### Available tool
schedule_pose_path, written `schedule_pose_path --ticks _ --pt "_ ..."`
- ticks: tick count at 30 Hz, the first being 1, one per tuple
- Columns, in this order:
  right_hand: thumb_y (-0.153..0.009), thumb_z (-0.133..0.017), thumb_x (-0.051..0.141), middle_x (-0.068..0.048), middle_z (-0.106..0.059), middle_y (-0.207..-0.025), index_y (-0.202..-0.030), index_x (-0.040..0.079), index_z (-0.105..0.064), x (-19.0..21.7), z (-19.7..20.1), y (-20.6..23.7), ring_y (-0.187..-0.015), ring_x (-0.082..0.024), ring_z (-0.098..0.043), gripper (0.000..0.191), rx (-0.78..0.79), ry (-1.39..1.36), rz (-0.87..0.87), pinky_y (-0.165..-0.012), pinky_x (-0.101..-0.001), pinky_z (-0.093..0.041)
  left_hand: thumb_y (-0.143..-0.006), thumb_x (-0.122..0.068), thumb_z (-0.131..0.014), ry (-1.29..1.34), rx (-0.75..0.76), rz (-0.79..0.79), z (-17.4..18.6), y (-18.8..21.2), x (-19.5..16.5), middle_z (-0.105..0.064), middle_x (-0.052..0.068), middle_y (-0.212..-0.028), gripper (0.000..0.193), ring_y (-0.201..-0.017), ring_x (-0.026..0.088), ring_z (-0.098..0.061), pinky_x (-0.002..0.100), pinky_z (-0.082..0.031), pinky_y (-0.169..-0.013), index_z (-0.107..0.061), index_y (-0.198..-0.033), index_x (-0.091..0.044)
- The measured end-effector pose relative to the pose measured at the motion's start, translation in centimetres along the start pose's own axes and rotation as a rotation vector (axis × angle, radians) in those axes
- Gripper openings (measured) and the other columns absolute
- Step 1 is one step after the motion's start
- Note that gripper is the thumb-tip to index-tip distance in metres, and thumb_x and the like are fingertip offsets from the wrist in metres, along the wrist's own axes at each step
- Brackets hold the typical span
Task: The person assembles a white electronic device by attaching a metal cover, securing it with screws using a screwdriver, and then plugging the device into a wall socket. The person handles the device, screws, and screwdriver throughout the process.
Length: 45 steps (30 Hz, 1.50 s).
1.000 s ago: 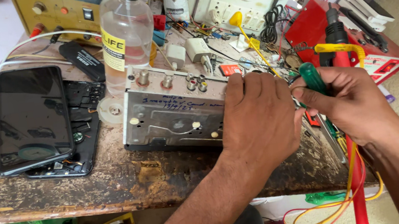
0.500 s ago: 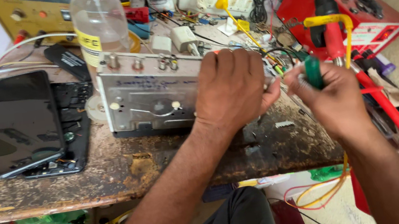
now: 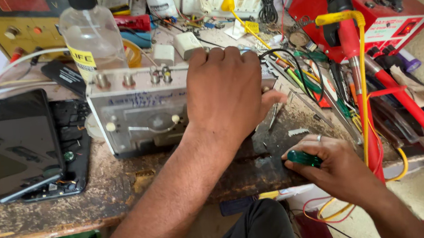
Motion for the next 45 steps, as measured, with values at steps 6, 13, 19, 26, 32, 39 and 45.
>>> schedule_pose_path --ticks 6,13,19,26,32,39,45 --pt "-0.101 -0.067 0.014 -0.009 -0.077 -0.102 -0.11 0.003 -0.069 1.8 0.4 -0.9 -0.081 -0.01 -0.065 0.015 -0.335 -0.59 0.135 -0.073 -0.0253 -0.053 -0.063 -0.078 -0.074 -0.102 -0.086 0.148 1.7 0.9 -0.3 -0.067 0.008 -0.081 0.073 -0.078 0.026 -0.065 0.049 -0.044 -0.089 -0.068 -0.09 -0.01" --pt "-0.107 -0.061 0.012 -0.015 -0.073 -0.122 -0.117 0.001 -0.063 4.6 -0.1 -1.5 -0.092 -0.012 -0.064 0.015 -0.599 -0.894 0.243 -0.079 -0.0264 -0.051 -0.069 -0.067 -0.078 -0.044 -0.073 0.117 1.8 2.5 -1.2 -0.06 0.006 -0.079 0.063 -0.077 0.026 -0.061 0.046 -0.045 -0.077 -0.061 -0.086 -0.009" --pt "-0.105 -0.062 0.007 -0.015 -0.072 -0.118 -0.117 0.0 -0.062 5.4 -1.3 1.3 -0.107 -0.017 -0.068 0.013 -0.68 -0.875 0.251 -0.097 -0.0308 -0.055 -0.074 -0.062 -0.078 -0.082 -0.218 0.07 3.3 5.0 -2.8 -0.054 0.005 -0.081 0.056 -0.081 0.026 -0.057 0.046 -0.046 -0.085 -0.058 -0.087 -0.011" --pt "-0.1 -0.065 0.001 -0.013 -0.075 -0.114 -0.117 -0.004 -0.069 4.7 -1.5 2.7 -0.105 -0.017 -0.071 0.018 -0.641 -0.84 0.171 -0.096 -0.0302 -0.056 -0.072 -0.056 -0.077 -0.08 -0.227 0.049 4.0 6.5 -3.7 -0.054 0.004 -0.087 0.051 -0.087 0.024 -0.057 0.049 -0.044 -0.091 -0.06 -0.093 -0.013" --pt "-0.092 -0.072 -0.002 -0.01 -0.076 -0.105 -0.111 -0.003 -0.074 5.4 0.1 2.5 -0.095 -0.011 -0.07 0.018 -0.575 -0.622 0.193 -0.084 -0.0241 -0.057 -0.073 -0.053 -0.077 -0.068 -0.229 0.029 4.1 7.2 -4.1 -0.057 0.004 -0.094 0.052 -0.092 0.023 -0.058 0.049 -0.043 -0.094 -0.063 -0.101 -0.012" --pt "-0.086 -0.079 -0.002 -0.006 -0.078 -0.093 -0.103 0.0 -0.078 6.2 2.3 1.9 -0.083 -0.007 -0.067 0.017 -0.44 -0.452 0.185 -0.074 -0.0225 -0.055 -0.072 -0.052 -0.077 -0.064 -0.224 0.019 3.8 7.5 -4.2 -0.057 0.004 -0.097 0.053 -0.096 0.023 -0.057 0.049 -0.043 -0.095 -0.063 -0.103 -0.012" --pt "-0.083 -0.08 0.0 -0.003 -0.081 -0.091 -0.099 0.002 -0.079 6.9 3.8 2.0 -0.08 -0.005 -0.07 0.017 -0.363 -0.28 0.17 -0.071 -0.0219 -0.057 -0.075 -0.053 -0.075 -0.088 -0.259 0.018 3.7 7.9 -4.5 -0.057 0.003 -0.1 0.052 -0.099 0.021 -0.056 0.046 -0.043 -0.095 -0.063 -0.105 -0.012"
Point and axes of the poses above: each hand's wrist, its own y-axis away from the middle knuckle, its own z-axis out of the back of the hand, x = y × z, the point moved 5 cm from there along -y, towards the middle knuckle
